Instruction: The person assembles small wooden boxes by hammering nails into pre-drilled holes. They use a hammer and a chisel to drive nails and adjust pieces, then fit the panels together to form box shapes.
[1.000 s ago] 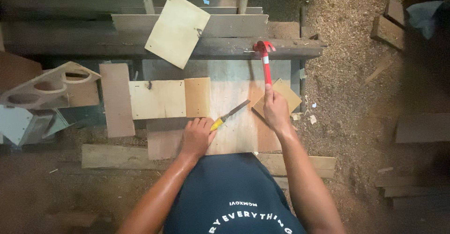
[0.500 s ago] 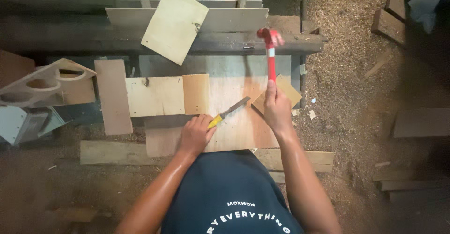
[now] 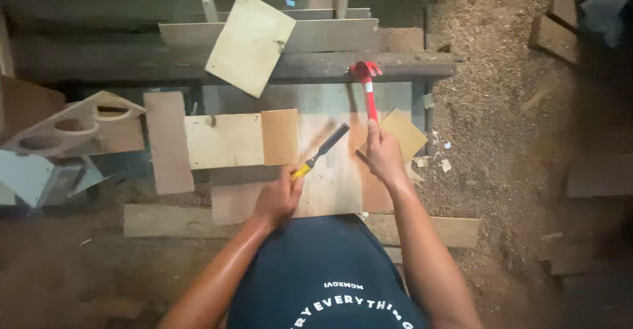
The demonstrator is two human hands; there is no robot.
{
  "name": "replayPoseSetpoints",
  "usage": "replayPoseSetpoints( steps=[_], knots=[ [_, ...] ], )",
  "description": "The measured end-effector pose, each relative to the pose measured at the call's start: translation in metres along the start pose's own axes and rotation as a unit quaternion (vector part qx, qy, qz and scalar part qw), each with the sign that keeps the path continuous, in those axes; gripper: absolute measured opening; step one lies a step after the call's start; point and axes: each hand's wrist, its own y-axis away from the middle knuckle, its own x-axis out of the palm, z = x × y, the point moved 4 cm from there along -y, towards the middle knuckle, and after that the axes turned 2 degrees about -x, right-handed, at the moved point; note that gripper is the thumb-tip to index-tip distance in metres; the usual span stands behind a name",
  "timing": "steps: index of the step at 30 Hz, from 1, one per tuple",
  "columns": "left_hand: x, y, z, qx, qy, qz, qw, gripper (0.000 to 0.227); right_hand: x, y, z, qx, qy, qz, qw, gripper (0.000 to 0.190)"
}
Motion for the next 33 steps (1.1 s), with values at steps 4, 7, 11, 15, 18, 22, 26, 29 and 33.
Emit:
replayPoseSetpoints(
  steps=[4,7,11,15,18,22,26,29,33],
  knots=[
    [0.003,-0.019,-0.017,0.095,0.071,-0.096,0.988,0.040,-0.008,0.006,0.001,-0.035,-0.017,-0.009,0.999,0.059],
    [0.013,-0.050,-0.037,0.152,0.163,-0.178,0.958,0.035,-0.010,0.007,0.003,-0.065,0.019,-0.034,0.997,0.060],
    [0.019,-0.081,-0.057,0.069,0.112,-0.201,0.971,0.036,-0.016,0.002,0.004,-0.073,0.092,-0.052,0.992,0.061],
    [0.010,-0.086,-0.074,0.041,0.101,-0.191,0.976,0.035,-0.021,-0.002,0.011,-0.110,0.131,-0.069,0.983,0.062],
    [0.003,-0.084,-0.079,0.004,0.078,-0.197,0.977,0.038,-0.031,-0.015,0.019,-0.093,0.126,-0.064,0.986,0.063],
    [-0.014,-0.090,-0.081,0.004,0.050,-0.254,0.966,0.052,-0.034,-0.032,0.033,-0.055,-0.028,-0.027,0.998,0.041],
    [-0.026,-0.126,-0.095,0.034,0.139,-0.262,0.954,0.039,-0.026,-0.043,0.054,-0.103,-0.095,-0.007,0.990,0.020],
    [-0.031,-0.159,-0.116,0.097,0.200,-0.265,0.938,0.031,-0.016,-0.050,0.054,-0.068,-0.141,-0.010,0.988,0.017],
    [-0.037,-0.187,-0.133,0.102,0.149,-0.246,0.952,0.035,-0.012,-0.048,0.042,-0.093,-0.219,-0.011,0.971,0.019]
  ],
)
